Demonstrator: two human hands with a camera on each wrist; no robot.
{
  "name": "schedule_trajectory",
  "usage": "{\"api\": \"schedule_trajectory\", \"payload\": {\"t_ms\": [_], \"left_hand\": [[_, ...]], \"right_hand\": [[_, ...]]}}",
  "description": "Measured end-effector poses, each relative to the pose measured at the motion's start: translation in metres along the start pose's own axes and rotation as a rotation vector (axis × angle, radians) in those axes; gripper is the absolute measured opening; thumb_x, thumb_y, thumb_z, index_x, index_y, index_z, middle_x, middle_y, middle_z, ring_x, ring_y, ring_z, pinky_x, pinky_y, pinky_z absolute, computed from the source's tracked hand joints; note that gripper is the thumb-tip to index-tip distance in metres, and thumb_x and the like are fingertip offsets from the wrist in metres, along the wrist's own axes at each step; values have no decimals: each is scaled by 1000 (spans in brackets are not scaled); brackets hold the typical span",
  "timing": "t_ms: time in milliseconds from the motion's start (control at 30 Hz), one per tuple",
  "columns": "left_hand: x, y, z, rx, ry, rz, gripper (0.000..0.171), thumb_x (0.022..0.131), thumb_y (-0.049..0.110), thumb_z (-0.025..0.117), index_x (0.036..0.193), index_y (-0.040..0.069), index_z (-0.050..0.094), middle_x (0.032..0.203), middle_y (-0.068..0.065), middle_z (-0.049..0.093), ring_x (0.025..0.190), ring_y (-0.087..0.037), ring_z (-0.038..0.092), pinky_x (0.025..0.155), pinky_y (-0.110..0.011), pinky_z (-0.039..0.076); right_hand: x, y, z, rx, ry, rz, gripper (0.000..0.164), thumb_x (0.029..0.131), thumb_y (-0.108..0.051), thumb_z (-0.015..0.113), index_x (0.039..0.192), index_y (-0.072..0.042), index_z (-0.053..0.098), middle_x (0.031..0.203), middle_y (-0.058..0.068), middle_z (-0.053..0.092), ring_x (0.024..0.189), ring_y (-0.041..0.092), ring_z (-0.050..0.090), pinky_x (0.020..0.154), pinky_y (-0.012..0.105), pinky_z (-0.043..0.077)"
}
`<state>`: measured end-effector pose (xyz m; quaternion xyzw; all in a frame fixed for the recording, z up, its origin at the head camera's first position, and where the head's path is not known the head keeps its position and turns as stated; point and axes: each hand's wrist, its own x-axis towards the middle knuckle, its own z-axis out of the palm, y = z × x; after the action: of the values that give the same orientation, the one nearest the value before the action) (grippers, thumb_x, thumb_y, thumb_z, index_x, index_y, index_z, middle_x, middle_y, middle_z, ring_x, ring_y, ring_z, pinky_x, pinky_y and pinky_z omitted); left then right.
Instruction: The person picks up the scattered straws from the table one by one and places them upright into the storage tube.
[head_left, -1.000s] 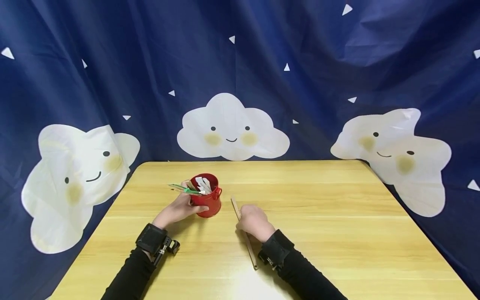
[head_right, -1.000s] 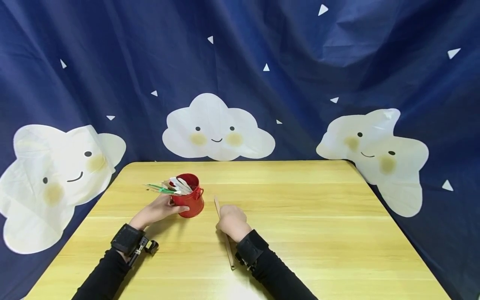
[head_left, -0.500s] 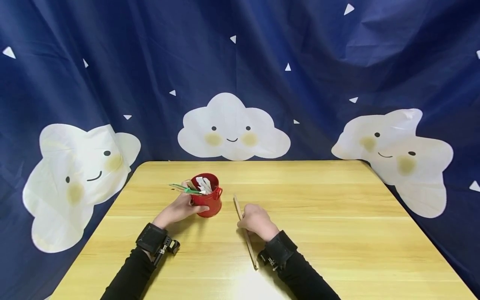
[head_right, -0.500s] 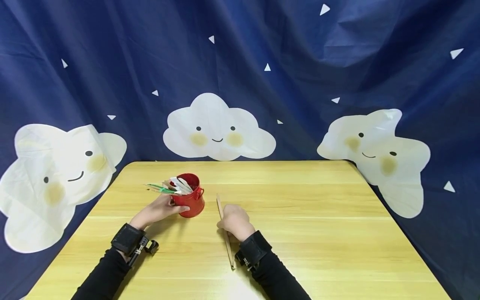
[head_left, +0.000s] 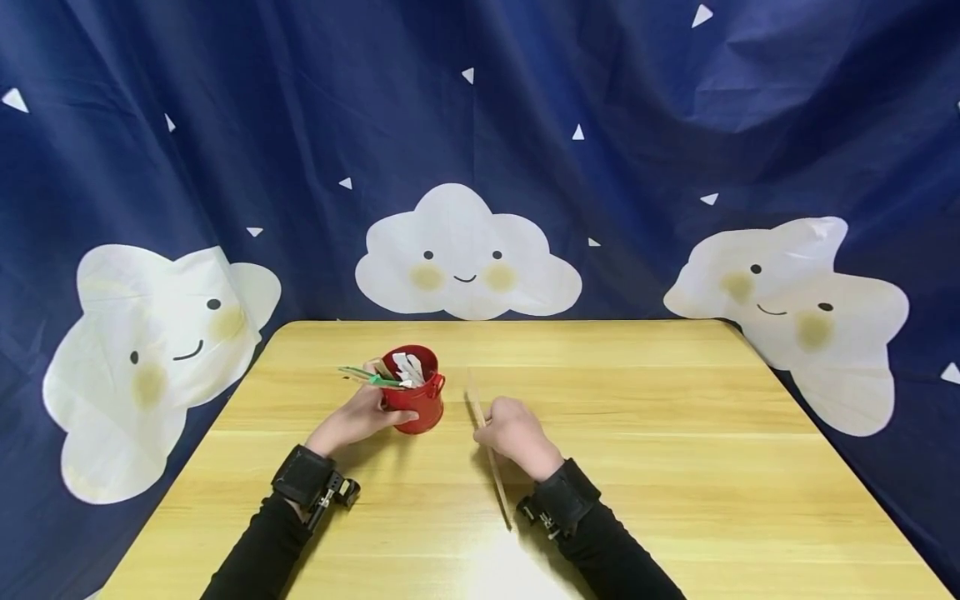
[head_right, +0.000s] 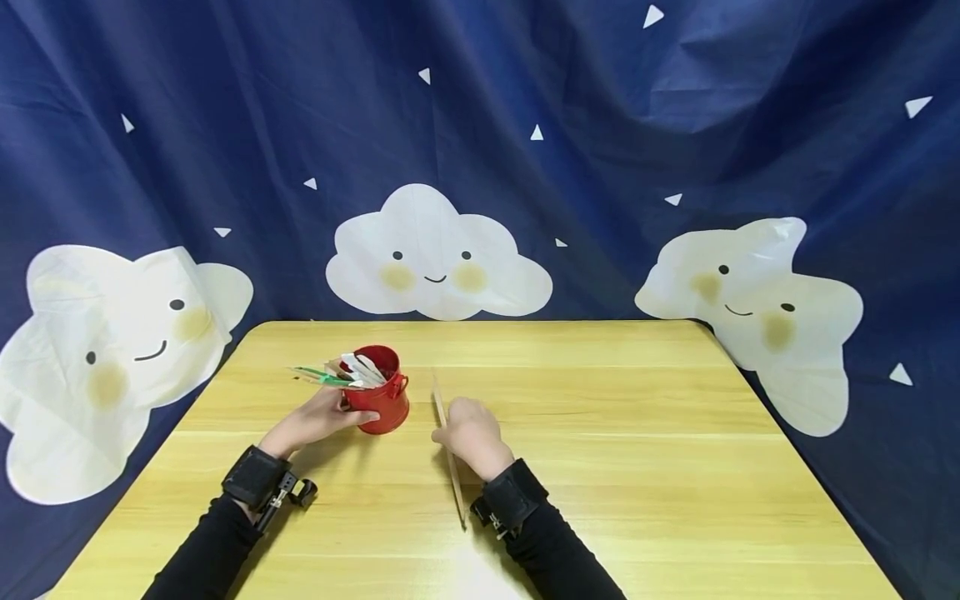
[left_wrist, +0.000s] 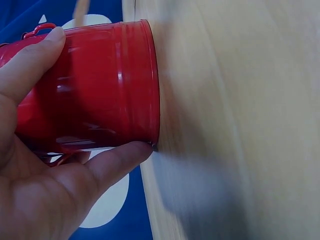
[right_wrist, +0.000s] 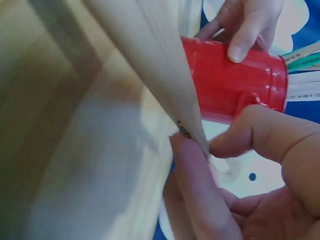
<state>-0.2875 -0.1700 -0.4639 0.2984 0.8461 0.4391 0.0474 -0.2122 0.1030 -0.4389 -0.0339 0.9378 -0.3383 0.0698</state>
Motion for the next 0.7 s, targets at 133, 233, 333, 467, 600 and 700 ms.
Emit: {"api": "schedule_trajectory", "payload": {"t_ms": [133, 233, 333, 467, 600, 700], "left_hand": [[0, 3, 0, -6, 10, 9, 76, 86, 14, 82, 146, -1, 37, 139, -20, 51, 132, -37, 49, 107, -55, 42], [-1, 3, 1, -4, 9, 12, 75, 86, 14, 82, 146, -1, 39, 139, -20, 52, 132, -37, 48, 107, -54, 42], [-2, 3, 1, -6, 4, 7, 74, 86, 15, 82, 145, 0, 41, 140, -19, 52, 132, -36, 48, 108, -54, 41], [-1, 1, 0, -5, -4, 5, 72, 87, 17, 82, 145, 1, 43, 140, -18, 53, 133, -34, 48, 109, -54, 40], [0, -2, 0, 2, -4, 16, 71, 87, 17, 82, 144, 1, 44, 139, -18, 54, 132, -35, 49, 108, -54, 42], [0, -2, 0, 0, -2, 17, 71, 88, 17, 81, 145, 1, 43, 140, -18, 53, 132, -36, 49, 108, -54, 42]], "right_hand": [[0, -5, -6, 35, 116, -49, 9, 78, -9, 72, 79, -8, 63, 64, -7, 52, 56, 10, 47, 52, 25, 40], [0, -9, -9, 40, 213, -92, 22, 77, -10, 72, 96, -3, 64, 75, -3, 62, 67, 13, 56, 63, 30, 49], [0, -12, -10, 45, 299, -135, 22, 76, -10, 71, 96, -5, 64, 78, -3, 62, 69, 13, 57, 65, 30, 50], [2, -14, -9, 83, 410, -205, 21, 74, -7, 68, 95, -6, 64, 79, -4, 62, 67, 9, 57, 63, 27, 50], [4, -15, -9, 106, 505, -293, 20, 75, -4, 66, 95, -7, 63, 79, -2, 63, 67, 9, 58, 62, 26, 51], [6, -15, -9, 112, 555, -357, 21, 77, -2, 66, 97, -7, 61, 80, -1, 64, 70, 11, 61, 63, 25, 52]]}}
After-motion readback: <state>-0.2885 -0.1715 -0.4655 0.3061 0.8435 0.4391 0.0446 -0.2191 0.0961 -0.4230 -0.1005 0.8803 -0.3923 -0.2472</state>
